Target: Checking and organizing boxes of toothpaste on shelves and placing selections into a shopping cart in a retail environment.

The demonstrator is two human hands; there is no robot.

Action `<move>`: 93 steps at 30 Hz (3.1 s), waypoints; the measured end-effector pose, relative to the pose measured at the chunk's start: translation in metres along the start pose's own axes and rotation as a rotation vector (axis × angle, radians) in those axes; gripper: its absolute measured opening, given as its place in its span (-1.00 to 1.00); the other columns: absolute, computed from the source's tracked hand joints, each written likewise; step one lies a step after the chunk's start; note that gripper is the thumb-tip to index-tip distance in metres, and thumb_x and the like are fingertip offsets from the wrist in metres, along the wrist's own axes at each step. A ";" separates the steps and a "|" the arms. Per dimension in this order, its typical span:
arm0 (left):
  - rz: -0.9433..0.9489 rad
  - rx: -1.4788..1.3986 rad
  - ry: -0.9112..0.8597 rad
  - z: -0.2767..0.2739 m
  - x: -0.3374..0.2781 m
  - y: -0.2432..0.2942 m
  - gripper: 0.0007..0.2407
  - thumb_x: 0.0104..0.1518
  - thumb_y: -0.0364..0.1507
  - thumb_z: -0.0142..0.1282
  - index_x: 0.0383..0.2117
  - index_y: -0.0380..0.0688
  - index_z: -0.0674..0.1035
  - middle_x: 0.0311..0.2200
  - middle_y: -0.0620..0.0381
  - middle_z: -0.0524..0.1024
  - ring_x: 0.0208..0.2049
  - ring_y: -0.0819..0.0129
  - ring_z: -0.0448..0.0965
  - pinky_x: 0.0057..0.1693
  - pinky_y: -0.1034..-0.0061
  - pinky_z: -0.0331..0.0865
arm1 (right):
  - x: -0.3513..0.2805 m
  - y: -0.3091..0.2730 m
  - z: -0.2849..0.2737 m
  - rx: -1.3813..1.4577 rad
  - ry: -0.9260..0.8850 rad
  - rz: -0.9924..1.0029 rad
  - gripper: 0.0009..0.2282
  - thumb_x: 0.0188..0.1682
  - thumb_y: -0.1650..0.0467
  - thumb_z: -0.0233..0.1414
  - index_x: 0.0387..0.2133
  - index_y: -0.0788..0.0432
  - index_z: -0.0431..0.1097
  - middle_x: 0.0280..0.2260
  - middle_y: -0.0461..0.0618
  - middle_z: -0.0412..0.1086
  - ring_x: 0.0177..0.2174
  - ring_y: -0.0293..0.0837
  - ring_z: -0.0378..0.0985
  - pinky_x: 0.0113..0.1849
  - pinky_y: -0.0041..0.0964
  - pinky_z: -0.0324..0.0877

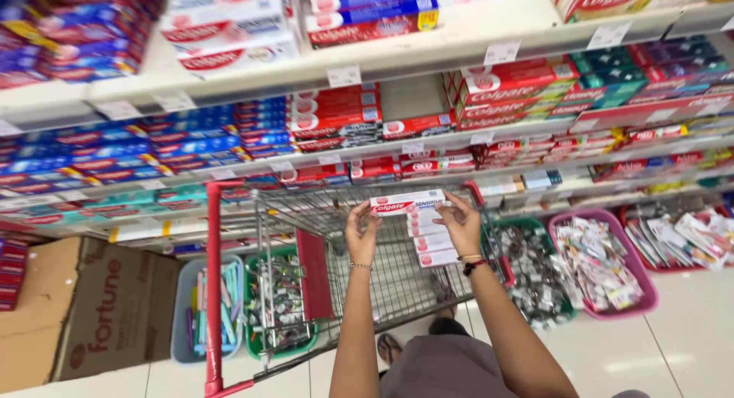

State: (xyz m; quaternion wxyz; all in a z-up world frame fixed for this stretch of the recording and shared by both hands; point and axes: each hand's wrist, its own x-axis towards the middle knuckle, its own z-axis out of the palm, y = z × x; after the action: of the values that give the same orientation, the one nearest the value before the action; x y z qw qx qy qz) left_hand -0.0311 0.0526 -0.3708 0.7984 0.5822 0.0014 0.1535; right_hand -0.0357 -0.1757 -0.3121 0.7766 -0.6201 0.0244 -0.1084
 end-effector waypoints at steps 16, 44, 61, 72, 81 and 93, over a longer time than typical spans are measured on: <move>0.414 -0.089 0.066 0.062 0.069 0.235 -0.71 0.21 -0.47 0.23 0.04 -0.30 0.59 -0.03 0.06 0.60 -0.01 0.47 0.58 0.09 0.53 0.56 | 0.038 -0.197 0.095 0.082 -0.014 -0.534 -0.74 -0.05 0.54 0.19 -0.07 0.31 0.49 -0.10 -0.08 0.37 -0.21 -0.25 0.61 -0.27 -0.34 0.65; 0.563 0.828 0.186 0.145 0.239 0.337 -0.66 0.23 -0.54 -0.07 0.13 -0.40 0.46 -0.02 -0.36 0.52 -0.03 -0.17 0.59 0.12 0.17 0.45 | 0.213 -0.331 0.153 -0.783 0.021 -0.706 -0.81 -0.16 0.46 0.26 -0.26 0.21 0.59 -0.38 0.10 0.60 -0.35 -0.08 0.70 -0.24 -0.26 0.56; 0.681 1.038 0.073 0.149 0.206 0.333 -0.46 0.26 -0.37 -0.05 0.32 -0.44 0.16 0.34 -0.29 0.15 0.36 -0.09 0.15 0.41 0.13 -0.01 | 0.169 -0.341 0.154 -0.750 0.014 -0.776 -0.70 -0.13 0.43 0.22 -0.10 0.23 0.52 -0.31 0.10 0.53 -0.41 -0.03 0.65 -0.28 -0.18 0.54; 0.976 0.988 -0.029 0.130 0.102 0.281 -0.59 0.29 -0.39 -0.07 0.29 -0.04 0.38 0.38 0.03 0.20 0.47 0.03 0.02 0.51 0.01 -0.23 | 0.070 -0.237 0.122 -0.850 0.015 -1.126 -0.57 0.05 0.38 0.05 0.22 0.13 0.27 0.27 0.14 0.17 0.33 0.21 0.08 0.31 0.09 0.02; 0.683 1.024 -0.153 0.102 0.044 0.182 -0.60 0.28 -0.40 -0.05 0.28 -0.05 0.39 0.39 0.03 0.19 0.46 0.02 0.02 0.49 0.03 -0.24 | 0.031 -0.113 0.062 -1.027 -0.078 -0.823 -0.50 0.05 0.31 0.02 0.29 0.09 0.18 0.35 0.16 0.04 0.36 0.23 -0.05 0.32 0.21 -0.19; 0.090 0.975 -0.327 0.061 -0.027 -0.015 -0.50 0.25 -0.44 -0.03 0.35 -0.16 0.22 0.36 -0.06 0.22 0.43 -0.05 0.11 0.49 0.11 -0.10 | -0.009 0.103 -0.088 -0.998 -0.241 -0.025 -0.53 0.12 0.27 -0.03 0.22 0.31 0.16 0.26 0.32 0.11 0.22 0.29 0.21 0.21 -0.02 0.18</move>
State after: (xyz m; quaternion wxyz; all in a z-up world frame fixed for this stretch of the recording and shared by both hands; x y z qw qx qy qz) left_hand -0.0418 -0.0145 -0.3699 0.4165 0.9027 -0.0770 0.0760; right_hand -0.0459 -0.2371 -0.4327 0.3817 -0.9237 -0.0241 -0.0208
